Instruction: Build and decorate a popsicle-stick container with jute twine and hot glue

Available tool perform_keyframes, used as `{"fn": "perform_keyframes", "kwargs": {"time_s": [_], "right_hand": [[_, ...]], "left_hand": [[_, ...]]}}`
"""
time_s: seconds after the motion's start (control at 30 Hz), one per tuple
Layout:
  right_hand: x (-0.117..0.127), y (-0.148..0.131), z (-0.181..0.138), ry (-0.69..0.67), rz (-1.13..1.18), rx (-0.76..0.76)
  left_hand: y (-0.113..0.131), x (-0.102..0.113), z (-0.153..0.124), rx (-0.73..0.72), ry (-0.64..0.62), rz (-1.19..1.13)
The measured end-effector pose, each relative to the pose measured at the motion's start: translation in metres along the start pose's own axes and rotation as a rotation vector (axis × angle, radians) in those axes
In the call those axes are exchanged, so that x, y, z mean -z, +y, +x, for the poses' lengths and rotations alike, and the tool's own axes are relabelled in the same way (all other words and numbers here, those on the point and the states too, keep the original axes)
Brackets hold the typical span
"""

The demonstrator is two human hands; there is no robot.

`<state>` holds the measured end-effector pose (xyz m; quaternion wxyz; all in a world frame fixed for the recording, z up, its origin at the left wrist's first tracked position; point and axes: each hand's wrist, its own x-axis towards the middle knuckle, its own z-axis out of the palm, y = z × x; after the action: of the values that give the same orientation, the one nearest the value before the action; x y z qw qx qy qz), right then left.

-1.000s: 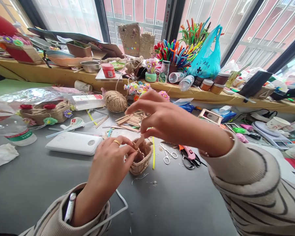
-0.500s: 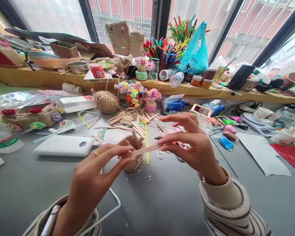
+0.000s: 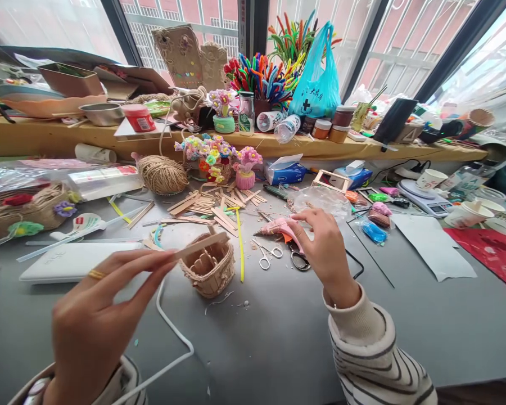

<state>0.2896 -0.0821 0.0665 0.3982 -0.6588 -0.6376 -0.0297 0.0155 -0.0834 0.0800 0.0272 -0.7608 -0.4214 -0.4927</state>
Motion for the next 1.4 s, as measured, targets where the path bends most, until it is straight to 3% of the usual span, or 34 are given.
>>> {"fn": "perform_keyframes", "kwargs": {"time_s": [0.1, 0.27, 0.5, 0.67, 0.8, 0.9, 1.0, 1.17, 1.27, 1.4], "right_hand": [[-0.013, 0.023, 0.002, -0.154, -0.34, -0.089], [-0.036, 0.033, 0.008, -0.446, -0.519, -0.218], [-0.05, 0.034, 0.011, -0.476, -0.478, -0.295], [-0.048, 0.035, 0.009, -0.364, -0.412, -0.407], [-0.034, 0.034, 0.014, -0.222, -0.36, -0.447], [-0.016, 0.026, 0.016, -0.056, -0.274, -0.437], [0.0, 0.003, 0.011, 0.141, -0.195, -0.317], [0.005, -0.044, -0.006, 0.291, -0.291, -0.021], [0.0, -0.056, -0.015, 0.326, -0.368, 0.14], [-0.006, -0.058, -0.021, 0.336, -0.408, 0.235]], "left_hand": [[-0.006, 0.007, 0.002, 0.133, 0.006, 0.041], [-0.012, 0.011, 0.005, 0.207, 0.016, 0.034], [-0.023, 0.01, -0.003, 0.461, 0.05, -0.166], [-0.027, 0.009, -0.005, 0.588, 0.133, -0.268], [-0.02, 0.002, -0.004, 0.552, 0.124, -0.297], [-0.013, -0.006, -0.004, 0.429, 0.13, -0.302], [-0.007, -0.012, -0.004, 0.289, 0.131, -0.262], [0.002, -0.016, -0.006, 0.16, 0.12, -0.133], [0.007, -0.016, -0.007, 0.136, 0.119, -0.122], [0.011, -0.014, -0.007, 0.128, 0.12, -0.113]]}}
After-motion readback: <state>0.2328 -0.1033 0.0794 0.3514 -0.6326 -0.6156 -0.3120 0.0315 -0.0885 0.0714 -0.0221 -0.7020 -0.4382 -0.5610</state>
